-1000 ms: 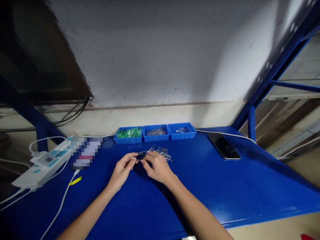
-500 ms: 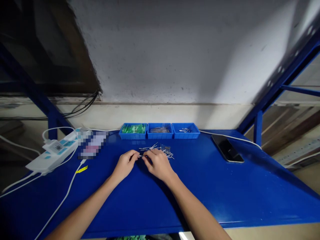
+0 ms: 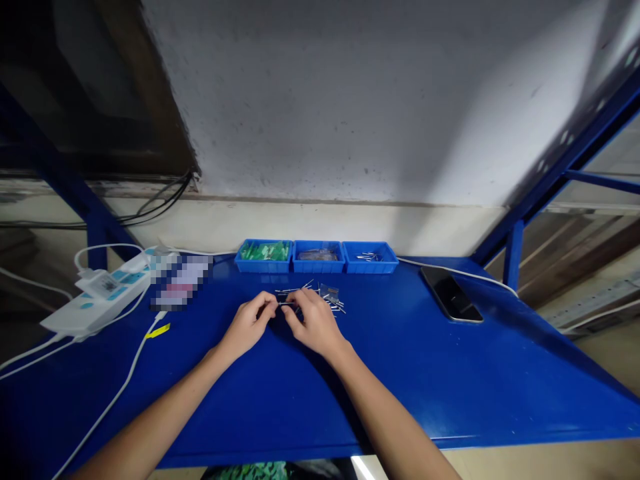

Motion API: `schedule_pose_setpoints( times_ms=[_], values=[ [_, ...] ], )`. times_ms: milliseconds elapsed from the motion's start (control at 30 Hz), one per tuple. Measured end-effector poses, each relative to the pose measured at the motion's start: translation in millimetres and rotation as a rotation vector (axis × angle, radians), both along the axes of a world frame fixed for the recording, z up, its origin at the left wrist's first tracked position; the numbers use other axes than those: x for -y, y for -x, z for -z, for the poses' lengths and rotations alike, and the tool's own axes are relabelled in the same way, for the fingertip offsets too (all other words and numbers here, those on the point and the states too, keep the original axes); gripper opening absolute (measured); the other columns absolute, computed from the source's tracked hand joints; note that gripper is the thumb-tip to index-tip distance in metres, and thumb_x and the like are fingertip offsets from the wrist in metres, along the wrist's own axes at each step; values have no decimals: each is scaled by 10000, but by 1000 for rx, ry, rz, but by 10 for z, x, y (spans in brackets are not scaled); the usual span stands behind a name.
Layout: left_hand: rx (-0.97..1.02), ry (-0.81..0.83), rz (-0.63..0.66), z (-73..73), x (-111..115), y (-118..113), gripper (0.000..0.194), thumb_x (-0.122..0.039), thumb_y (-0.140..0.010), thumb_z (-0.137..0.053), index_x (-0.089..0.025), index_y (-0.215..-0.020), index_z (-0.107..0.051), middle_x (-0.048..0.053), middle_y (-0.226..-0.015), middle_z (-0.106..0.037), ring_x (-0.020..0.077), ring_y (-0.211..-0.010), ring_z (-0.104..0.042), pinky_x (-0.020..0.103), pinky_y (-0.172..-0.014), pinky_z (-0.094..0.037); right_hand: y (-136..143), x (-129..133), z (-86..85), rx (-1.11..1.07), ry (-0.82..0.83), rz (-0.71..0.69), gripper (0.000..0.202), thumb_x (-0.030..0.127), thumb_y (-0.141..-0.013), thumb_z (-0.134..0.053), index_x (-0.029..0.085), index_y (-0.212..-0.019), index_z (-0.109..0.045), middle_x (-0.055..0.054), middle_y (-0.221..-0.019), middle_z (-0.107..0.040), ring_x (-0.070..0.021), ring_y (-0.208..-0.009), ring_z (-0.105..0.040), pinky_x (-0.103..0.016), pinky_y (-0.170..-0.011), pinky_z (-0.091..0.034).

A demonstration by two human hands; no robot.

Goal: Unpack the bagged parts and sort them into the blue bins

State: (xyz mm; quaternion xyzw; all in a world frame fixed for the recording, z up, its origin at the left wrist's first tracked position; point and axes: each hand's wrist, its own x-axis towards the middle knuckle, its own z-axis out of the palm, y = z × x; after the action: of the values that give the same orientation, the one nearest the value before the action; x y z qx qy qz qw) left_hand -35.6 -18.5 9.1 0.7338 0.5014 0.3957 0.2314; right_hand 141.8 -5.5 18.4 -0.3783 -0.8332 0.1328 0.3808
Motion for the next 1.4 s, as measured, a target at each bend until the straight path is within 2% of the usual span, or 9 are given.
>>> schedule_pose_setpoints(
  times_ms=[333,533,800,967,1100,1200,1300,1400],
  values=[
    [-5,21,18,-5,-9,43,298,-333,-932,-339,-191,-714,-484,-26,-601,-528,123,-579,-537,228,-608,-388,-13,-3,-11,-12,-23,-54,85,224,-879,-473,201,-823,-533,-45,-829,-572,-171,-779,-520,-296,-721,-423],
    [64,3,-2,4,1,33,214,-376,-888,-451,-198,-973,-533,-24,-672,-560,126,-602,-534,221,-589,-399,-3,2,-15,-54,-42,-20,133,218,-882,-450,196,-772,-522,-46,-776,-528,-175,-735,-491,-300,-674,-407],
    [39,-31,10,-10,10,17,213,-365,-884,-446,-194,-848,-569,-16,-665,-554,126,-606,-509,226,-599,-400,-1,4,-32,-3,-49,-13,148,186,-856,-453,199,-717,-503,-29,-723,-500,-175,-709,-468,-319,-712,-389],
    [50,-20,-24,-22,-4,37,288,-369,-898,-420,-181,-711,-532,-21,-615,-531,125,-586,-510,224,-589,-385,-28,-1,-48,17,-55,1,131,258,-889,-466,195,-834,-566,-49,-804,-567,-183,-765,-501,-332,-752,-400],
    [75,2,-32,-8,-18,36,372,-372,-912,-381,-182,-605,-471,-21,-562,-499,122,-540,-497,232,-576,-383,-17,39,-55,85,-102,-17,164,280,-896,-466,193,-854,-599,-61,-806,-571,-183,-756,-507,-321,-716,-409],
    [54,35,-6,6,-13,32,406,-392,-922,-342,-181,-620,-513,-1,-588,-544,138,-566,-533,242,-591,-403,-72,31,-120,89,-173,-36,184,271,-891,-462,199,-807,-610,-58,-782,-568,-176,-725,-510,-320,-697,-409],
    [-20,87,12,41,-52,48,366,-400,-922,-338,-186,-753,-582,3,-625,-582,154,-599,-573,242,-595,-414,-297,-123,-219,-28,-278,88,188,262,-879,-467,199,-753,-590,-59,-747,-567,-182,-724,-516,-325,-695,-414],
    [-117,37,-65,84,-207,92,253,-351,-900,-400,-209,-851,-604,2,-697,-620,160,-644,-592,241,-610,-416,-684,-415,-216,-128,-322,453,213,305,-893,-433,194,-784,-580,-65,-742,-554,-205,-758,-514,-354,-749,-415]
  ],
)
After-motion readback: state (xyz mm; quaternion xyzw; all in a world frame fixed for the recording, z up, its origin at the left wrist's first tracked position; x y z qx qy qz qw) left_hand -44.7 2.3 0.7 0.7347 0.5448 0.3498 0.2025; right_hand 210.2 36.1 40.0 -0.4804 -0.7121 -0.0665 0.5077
